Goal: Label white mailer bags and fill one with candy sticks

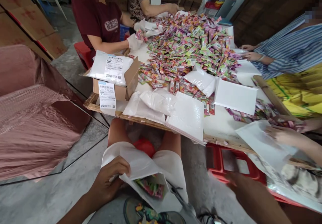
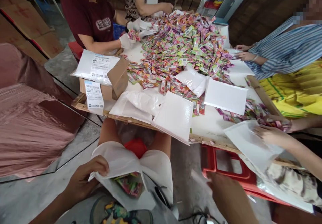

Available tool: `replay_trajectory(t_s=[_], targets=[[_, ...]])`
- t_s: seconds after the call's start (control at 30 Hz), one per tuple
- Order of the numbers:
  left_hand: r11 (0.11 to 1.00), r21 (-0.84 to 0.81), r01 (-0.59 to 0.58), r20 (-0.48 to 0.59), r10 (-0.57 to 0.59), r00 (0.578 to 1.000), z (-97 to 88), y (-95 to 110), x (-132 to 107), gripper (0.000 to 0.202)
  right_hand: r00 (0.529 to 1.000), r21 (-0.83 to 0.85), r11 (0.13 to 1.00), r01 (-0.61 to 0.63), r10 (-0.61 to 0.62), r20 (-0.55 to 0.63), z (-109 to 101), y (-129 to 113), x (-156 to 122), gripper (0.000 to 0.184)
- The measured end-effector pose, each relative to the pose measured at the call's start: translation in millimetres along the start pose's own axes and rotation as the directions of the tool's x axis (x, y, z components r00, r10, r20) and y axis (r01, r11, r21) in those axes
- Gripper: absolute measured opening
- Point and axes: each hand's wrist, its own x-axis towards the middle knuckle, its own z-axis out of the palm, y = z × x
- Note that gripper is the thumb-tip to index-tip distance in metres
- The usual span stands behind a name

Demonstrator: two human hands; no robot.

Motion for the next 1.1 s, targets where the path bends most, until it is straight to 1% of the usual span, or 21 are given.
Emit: replay_trajectory(t_s=[0.07,0.13,0.17,0.23,0.3,0.33,0.37,0.43,0.47,0.5,0.53,0.57,0.6,0.63,0.67,0.73,0.77,0.8,0.93,1.0,1.1], targets=[[0.999,-0.03,-0.02,0.002,0.02,1.0,1.4,-1.5,-1.2,0.012,0.988,0.003,0.998,0.068,-0.068,0.14,22.2,-11.8,-1.5,0.022],[0.999,-0.041,-0.026,-0.008,0.025,1.0,2.8,-3.5,-2.8,0.011,0.946,0.133,0.958,0.255,-0.275,0.172,41.1,-48.7,-4.8,0.031],[0.999,-0.04,-0.017,-0.016,0.016,1.0,3.2,-4.3,-3.5,0.01,0.901,0.209,0.902,0.378,-0.411,0.142,48.7,-70.7,-6.0,0.039],[0.999,-0.034,0.02,-0.039,-0.021,0.999,2.8,-4.4,-4.5,0.008,0.753,0.349,0.719,0.602,-0.656,0.053,60.7,-109.7,-5.9,0.052],[0.999,-0.031,0.041,-0.065,-0.042,0.997,0.7,-1.4,-4.5,0.008,0.604,0.449,0.523,0.725,-0.796,-0.049,69.4,-132.3,-3.2,0.038],[0.999,-0.027,0.032,-0.077,-0.034,0.996,-0.6,1.6,-4.2,0.009,0.565,0.474,0.459,0.752,-0.819,-0.104,72.8,-137.1,-1.7,0.031],[1.0,-0.024,0.014,-0.086,-0.016,0.996,-1.6,5.4,-4.0,0.01,0.551,0.483,0.421,0.768,-0.819,-0.162,75.8,-138.5,-0.9,0.026],[1.0,-0.01,0.004,-0.093,-0.005,0.996,-1.4,13.5,-4.8,0.014,0.569,0.5,0.392,0.772,-0.778,-0.267,80.7,-136.2,-2.9,0.026],[0.998,0.002,0.056,-0.095,-0.056,0.994,0.6,16.6,-6.3,0.016,0.614,0.526,0.41,0.745,-0.73,-0.301,82.9,-134.7,-6.3,0.03],[0.987,0.013,0.16,-0.105,-0.158,0.982,3.9,18.1,-8.8,0.018,0.691,0.569,0.456,0.684,-0.654,-0.308,85.2,-133.9,-11.1,0.036],[0.954,0.012,0.301,-0.128,-0.297,0.946,8.6,17.7,-12.5,0.024,0.788,0.632,0.513,0.582,-0.548,-0.281,87.9,-134.1,-17.0,0.041],[0.891,-0.014,0.453,-0.156,-0.45,0.879,14.3,15.0,-17.4,0.032,0.881,0.705,0.557,0.438,-0.423,-0.212,91.2,-135.0,-23.2,0.044],[0.802,-0.067,0.594,-0.174,-0.595,0.784,20.6,10.1,-23.3,0.041,0.949,0.776,0.573,0.263,-0.3,-0.1,95.3,-136.4,-29.0,0.046],[0.701,-0.141,0.699,-0.176,-0.712,0.679,26.8,3.6,-30.0,0.051,0.979,0.83,0.553,0.079,-0.202,0.041,100.2,-137.6,-33.9,0.048],[0.604,-0.22,0.766,-0.156,-0.797,0.584,32.3,-4.0,-37.1,0.059,0.97,0.858,0.505,-0.095,-0.145,0.193,105.8,-138.2,-37.3,0.05],[0.443,-0.339,0.83,-0.076,-0.892,0.445,39.5,-18.4,-50.1,0.069,0.887,0.844,0.392,-0.366,-0.128,0.444,118.1,-137.3,-38.5,0.058],[0.389,-0.366,0.845,-0.045,-0.915,0.401,40.8,-23.9,-54.8,0.07,0.84,0.818,0.351,-0.456,-0.134,0.526,123.9,-136.0,-36.4,0.061],[0.361,-0.378,0.853,-0.032,-0.925,0.378,40.8,-27.5,-57.7,0.069,0.8,0.792,0.316,-0.523,-0.137,0.583,128.8,-134.6,-32.9,0.063],[0.353,-0.481,0.803,-0.039,-0.923,0.382,34.3,-26.8,-50.2,0.06,0.687,0.721,0.143,-0.679,-0.223,0.691,129.6,-134.6,-12.4,0.063],[0.261,-0.591,0.763,0.047,-0.934,0.355,29.9,-23.5,-39.3,0.059,0.641,0.698,0.045,-0.715,-0.355,0.68,117.0,-139.1,-4.1,0.055],[0.235,-0.638,0.734,0.087,-0.925,0.371,20.7,-23.2,-22.1,0.055,0.653,0.701,-0.106,-0.706,-0.482,0.584,87.4,-147.4,2.8,0.043]])
